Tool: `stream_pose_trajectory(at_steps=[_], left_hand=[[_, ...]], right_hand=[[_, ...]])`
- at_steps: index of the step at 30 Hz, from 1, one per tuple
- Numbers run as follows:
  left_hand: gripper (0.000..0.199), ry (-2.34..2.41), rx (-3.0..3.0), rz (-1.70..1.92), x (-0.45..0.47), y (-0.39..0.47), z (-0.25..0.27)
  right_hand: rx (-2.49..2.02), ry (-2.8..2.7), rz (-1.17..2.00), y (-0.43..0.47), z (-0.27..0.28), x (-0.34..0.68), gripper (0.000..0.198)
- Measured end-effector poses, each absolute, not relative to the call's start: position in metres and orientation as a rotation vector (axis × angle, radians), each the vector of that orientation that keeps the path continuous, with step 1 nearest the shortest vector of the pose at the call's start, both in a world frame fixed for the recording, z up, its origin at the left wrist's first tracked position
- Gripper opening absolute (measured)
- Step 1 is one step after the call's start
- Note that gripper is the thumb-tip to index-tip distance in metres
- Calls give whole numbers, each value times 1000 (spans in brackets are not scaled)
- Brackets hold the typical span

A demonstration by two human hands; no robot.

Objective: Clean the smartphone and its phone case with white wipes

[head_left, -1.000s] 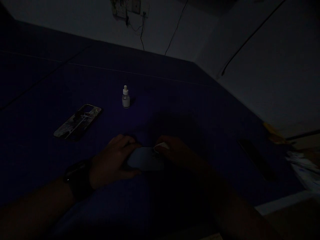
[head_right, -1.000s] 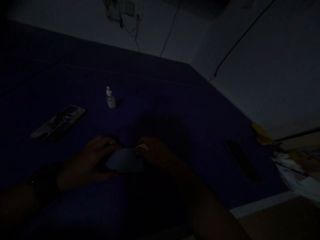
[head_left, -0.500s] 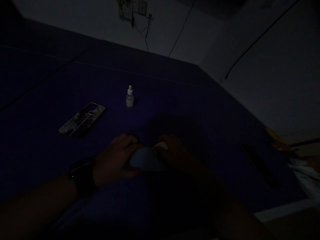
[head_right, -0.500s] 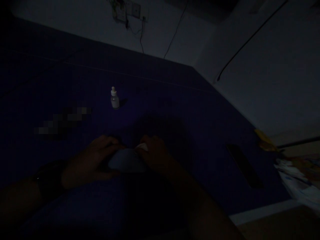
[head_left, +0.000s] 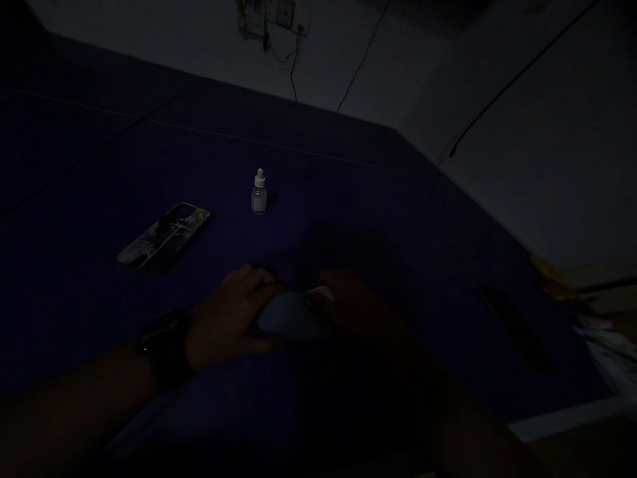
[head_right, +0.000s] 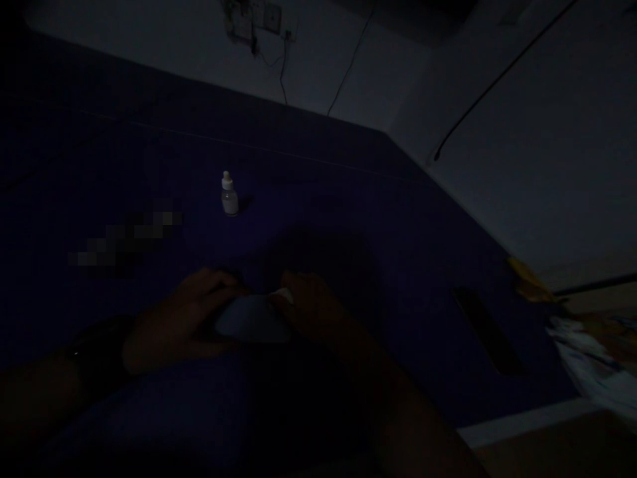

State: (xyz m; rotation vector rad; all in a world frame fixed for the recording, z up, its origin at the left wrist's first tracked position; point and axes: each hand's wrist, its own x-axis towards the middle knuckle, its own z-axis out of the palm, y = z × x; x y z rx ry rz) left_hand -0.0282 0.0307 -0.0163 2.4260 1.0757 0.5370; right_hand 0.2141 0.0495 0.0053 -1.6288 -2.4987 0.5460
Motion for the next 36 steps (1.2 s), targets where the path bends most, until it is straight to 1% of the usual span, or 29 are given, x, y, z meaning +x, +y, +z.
stream_pose_trajectory(at_steps=[4,10,16,21,24,28,32,36], left_hand=[[56,1073,2435,541,-29,31,-17],[58,1069,2437,546,-29,30,-18],[58,1075,2443,554,-29,30,-16],[60,1082,2445,563,-29,29,-17],[60,1077,2450,569,-29,30,-19],[61,1063,2457,573,-29,30,-19],[59,1063,2453,577,-29,29,-18],[58,1065,2447,562,-29,29,-18]], right_hand=[[-1654,-2630,422,50,6,221,21],[-1553,-2706,369,51,-2,222,25],[-1616,-2744,290,54,0,224,31],[-1429,-2861,220,51,0,235,25],[-1319,-2873,152,48,-4,233,26],[-1432,-2781,195,49,-5,230,32],[-1518,-2747,273,49,0,228,28],[-1481,-2771,391,49,4,225,26]])
